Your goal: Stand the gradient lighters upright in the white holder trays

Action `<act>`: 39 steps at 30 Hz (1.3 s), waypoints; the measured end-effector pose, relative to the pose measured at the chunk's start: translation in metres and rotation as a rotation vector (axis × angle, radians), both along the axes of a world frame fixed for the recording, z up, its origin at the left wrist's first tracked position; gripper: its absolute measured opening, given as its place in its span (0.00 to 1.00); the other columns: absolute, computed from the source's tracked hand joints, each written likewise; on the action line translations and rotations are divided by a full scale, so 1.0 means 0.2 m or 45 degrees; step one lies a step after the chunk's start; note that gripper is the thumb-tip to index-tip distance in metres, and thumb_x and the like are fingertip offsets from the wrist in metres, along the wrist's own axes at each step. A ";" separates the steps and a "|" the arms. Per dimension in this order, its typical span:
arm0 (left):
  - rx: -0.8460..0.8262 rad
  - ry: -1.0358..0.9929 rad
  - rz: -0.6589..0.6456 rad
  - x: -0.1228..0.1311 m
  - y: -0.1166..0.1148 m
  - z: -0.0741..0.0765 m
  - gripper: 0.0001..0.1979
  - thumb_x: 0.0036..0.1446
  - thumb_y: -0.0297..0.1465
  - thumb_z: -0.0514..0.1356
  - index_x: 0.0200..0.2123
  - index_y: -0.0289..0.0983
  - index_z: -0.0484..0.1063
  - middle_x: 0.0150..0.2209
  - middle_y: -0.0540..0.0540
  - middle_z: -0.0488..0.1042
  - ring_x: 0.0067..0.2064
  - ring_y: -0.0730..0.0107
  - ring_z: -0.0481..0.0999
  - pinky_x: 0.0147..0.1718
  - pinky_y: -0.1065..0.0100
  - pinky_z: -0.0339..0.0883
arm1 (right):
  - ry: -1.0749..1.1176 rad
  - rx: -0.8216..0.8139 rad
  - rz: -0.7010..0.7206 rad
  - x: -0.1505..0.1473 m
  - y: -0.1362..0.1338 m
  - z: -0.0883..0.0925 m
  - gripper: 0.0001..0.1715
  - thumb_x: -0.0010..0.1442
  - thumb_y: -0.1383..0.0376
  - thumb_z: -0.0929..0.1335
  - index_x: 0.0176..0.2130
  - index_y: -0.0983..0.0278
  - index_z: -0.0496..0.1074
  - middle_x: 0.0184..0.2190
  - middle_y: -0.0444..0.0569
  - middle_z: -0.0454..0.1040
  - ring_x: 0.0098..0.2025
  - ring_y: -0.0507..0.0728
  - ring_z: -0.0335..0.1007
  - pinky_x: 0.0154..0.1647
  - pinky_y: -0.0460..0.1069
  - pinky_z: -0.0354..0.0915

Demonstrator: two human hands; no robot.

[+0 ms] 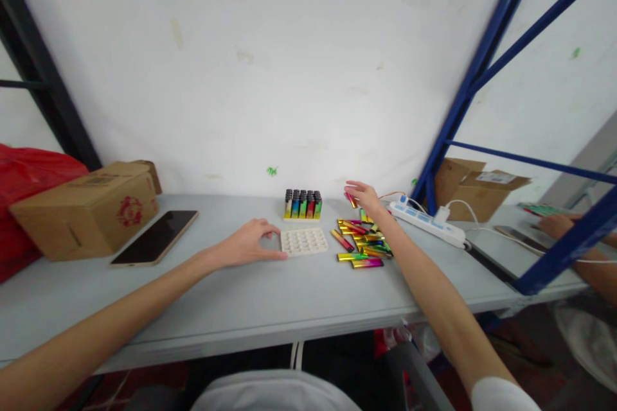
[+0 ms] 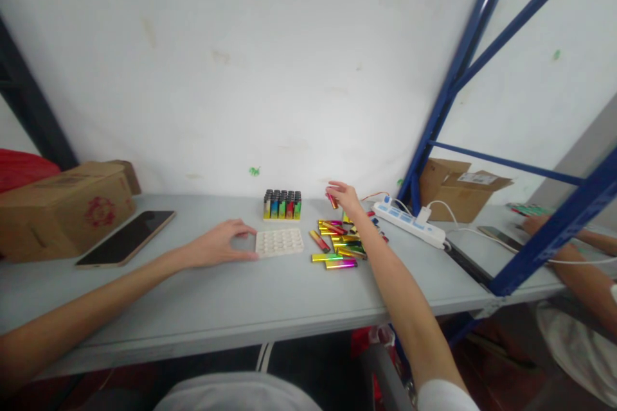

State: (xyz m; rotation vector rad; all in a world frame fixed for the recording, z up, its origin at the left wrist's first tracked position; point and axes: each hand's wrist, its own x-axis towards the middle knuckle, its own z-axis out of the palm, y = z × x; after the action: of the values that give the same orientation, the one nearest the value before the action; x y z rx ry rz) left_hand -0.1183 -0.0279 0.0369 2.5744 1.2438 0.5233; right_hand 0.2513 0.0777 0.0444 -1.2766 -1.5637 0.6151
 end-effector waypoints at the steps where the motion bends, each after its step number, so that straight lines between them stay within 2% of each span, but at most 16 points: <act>1: 0.014 0.006 -0.037 0.00 0.00 -0.01 0.38 0.44 0.62 0.64 0.49 0.39 0.77 0.43 0.42 0.75 0.48 0.54 0.73 0.48 0.62 0.65 | 0.269 0.016 0.099 -0.02 -0.01 0.03 0.26 0.54 0.58 0.75 0.50 0.66 0.75 0.40 0.53 0.80 0.38 0.55 0.77 0.41 0.51 0.72; 3: 0.024 0.011 -0.076 0.03 0.00 -0.02 0.38 0.42 0.61 0.65 0.47 0.38 0.77 0.43 0.42 0.75 0.48 0.53 0.72 0.49 0.61 0.65 | 0.631 0.016 0.272 -0.08 -0.04 0.09 0.26 0.44 0.59 0.80 0.43 0.66 0.78 0.36 0.51 0.79 0.35 0.54 0.74 0.40 0.50 0.71; 4: 0.015 0.011 -0.084 0.04 0.01 -0.02 0.36 0.43 0.60 0.65 0.46 0.37 0.76 0.43 0.42 0.75 0.47 0.54 0.73 0.48 0.62 0.65 | 0.663 0.002 0.330 -0.11 -0.06 0.11 0.25 0.42 0.58 0.81 0.39 0.66 0.78 0.34 0.50 0.79 0.34 0.53 0.73 0.38 0.49 0.70; 7: 0.004 0.034 -0.111 0.12 0.05 -0.02 0.37 0.41 0.60 0.66 0.44 0.36 0.74 0.42 0.41 0.75 0.46 0.53 0.73 0.46 0.61 0.66 | 0.547 -0.069 0.458 -0.19 -0.13 0.14 0.22 0.48 0.53 0.78 0.35 0.68 0.78 0.32 0.50 0.77 0.31 0.51 0.70 0.32 0.47 0.67; 9: 0.004 0.060 -0.145 0.17 0.07 -0.01 0.38 0.40 0.61 0.66 0.44 0.37 0.73 0.43 0.41 0.75 0.47 0.52 0.73 0.46 0.61 0.66 | 0.492 -0.095 0.513 -0.24 -0.18 0.13 0.24 0.52 0.49 0.76 0.36 0.67 0.76 0.32 0.49 0.77 0.27 0.49 0.67 0.29 0.47 0.65; 11: 0.002 0.069 -0.187 0.22 0.07 -0.02 0.37 0.42 0.61 0.65 0.44 0.36 0.73 0.44 0.40 0.75 0.47 0.52 0.73 0.46 0.61 0.66 | 0.470 -0.115 0.537 -0.28 -0.24 0.10 0.25 0.55 0.46 0.73 0.38 0.63 0.72 0.29 0.45 0.76 0.21 0.48 0.61 0.23 0.46 0.62; 14: 0.011 0.017 -0.190 0.25 0.06 -0.03 0.36 0.45 0.59 0.64 0.45 0.36 0.72 0.44 0.40 0.75 0.47 0.52 0.74 0.46 0.60 0.67 | 0.380 -0.199 0.564 -0.32 -0.31 0.05 0.24 0.58 0.43 0.69 0.40 0.58 0.66 0.20 0.36 0.66 0.16 0.46 0.47 0.16 0.43 0.49; 16: 0.006 -0.021 -0.188 0.24 0.05 -0.04 0.35 0.47 0.58 0.64 0.48 0.36 0.72 0.45 0.40 0.75 0.47 0.53 0.74 0.48 0.60 0.67 | 0.281 -0.231 0.578 -0.34 -0.34 0.03 0.24 0.59 0.42 0.68 0.39 0.58 0.65 0.17 0.33 0.57 0.16 0.46 0.40 0.15 0.43 0.42; 18: 0.004 -0.034 -0.201 0.20 0.04 -0.04 0.35 0.49 0.57 0.64 0.51 0.37 0.72 0.46 0.41 0.75 0.48 0.54 0.74 0.49 0.61 0.66 | 0.163 -0.151 0.539 -0.37 -0.36 0.01 0.25 0.60 0.41 0.67 0.35 0.59 0.64 0.17 0.33 0.53 0.17 0.47 0.41 0.17 0.43 0.42; 22: 0.038 0.000 -0.215 0.15 0.03 -0.04 0.35 0.50 0.55 0.64 0.54 0.37 0.72 0.47 0.41 0.74 0.49 0.56 0.73 0.52 0.61 0.65 | -0.092 0.146 0.332 -0.43 -0.36 0.00 0.32 0.61 0.41 0.64 0.22 0.62 0.59 0.18 0.39 0.54 0.21 0.49 0.49 0.22 0.46 0.47; 25: 0.029 0.037 -0.191 0.14 0.03 -0.02 0.38 0.49 0.56 0.64 0.56 0.37 0.71 0.49 0.41 0.73 0.50 0.55 0.72 0.52 0.62 0.65 | -0.188 0.223 0.185 -0.46 -0.37 -0.01 0.32 0.62 0.42 0.63 0.19 0.62 0.57 0.17 0.39 0.53 0.22 0.49 0.49 0.25 0.47 0.47; 28: 0.016 0.049 -0.154 0.14 0.03 -0.02 0.42 0.47 0.59 0.63 0.57 0.37 0.70 0.47 0.41 0.73 0.49 0.54 0.72 0.49 0.61 0.65 | -0.225 0.254 0.089 -0.47 -0.38 -0.02 0.29 0.62 0.46 0.62 0.19 0.62 0.57 0.17 0.40 0.53 0.22 0.49 0.49 0.25 0.48 0.46; 34: 0.001 0.018 -0.140 0.12 0.05 -0.04 0.36 0.43 0.60 0.64 0.45 0.37 0.72 0.39 0.45 0.71 0.43 0.58 0.71 0.44 0.63 0.64 | -0.316 0.274 0.066 -0.49 -0.39 -0.03 0.23 0.60 0.53 0.62 0.20 0.62 0.57 0.18 0.40 0.54 0.23 0.50 0.51 0.26 0.48 0.46; 39: -0.018 0.023 -0.155 0.11 0.06 -0.04 0.37 0.43 0.60 0.64 0.46 0.38 0.72 0.39 0.46 0.70 0.43 0.59 0.71 0.43 0.65 0.63 | -0.351 0.304 0.124 -0.52 -0.41 -0.03 0.25 0.63 0.50 0.61 0.22 0.62 0.59 0.19 0.40 0.54 0.25 0.50 0.51 0.27 0.47 0.47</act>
State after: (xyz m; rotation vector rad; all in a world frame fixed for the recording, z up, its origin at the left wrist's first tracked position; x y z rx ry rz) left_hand -0.0956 -0.0160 0.0294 2.6278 1.0832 0.4660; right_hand 0.1477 -0.0039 0.0386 -1.1439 -1.8737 0.3078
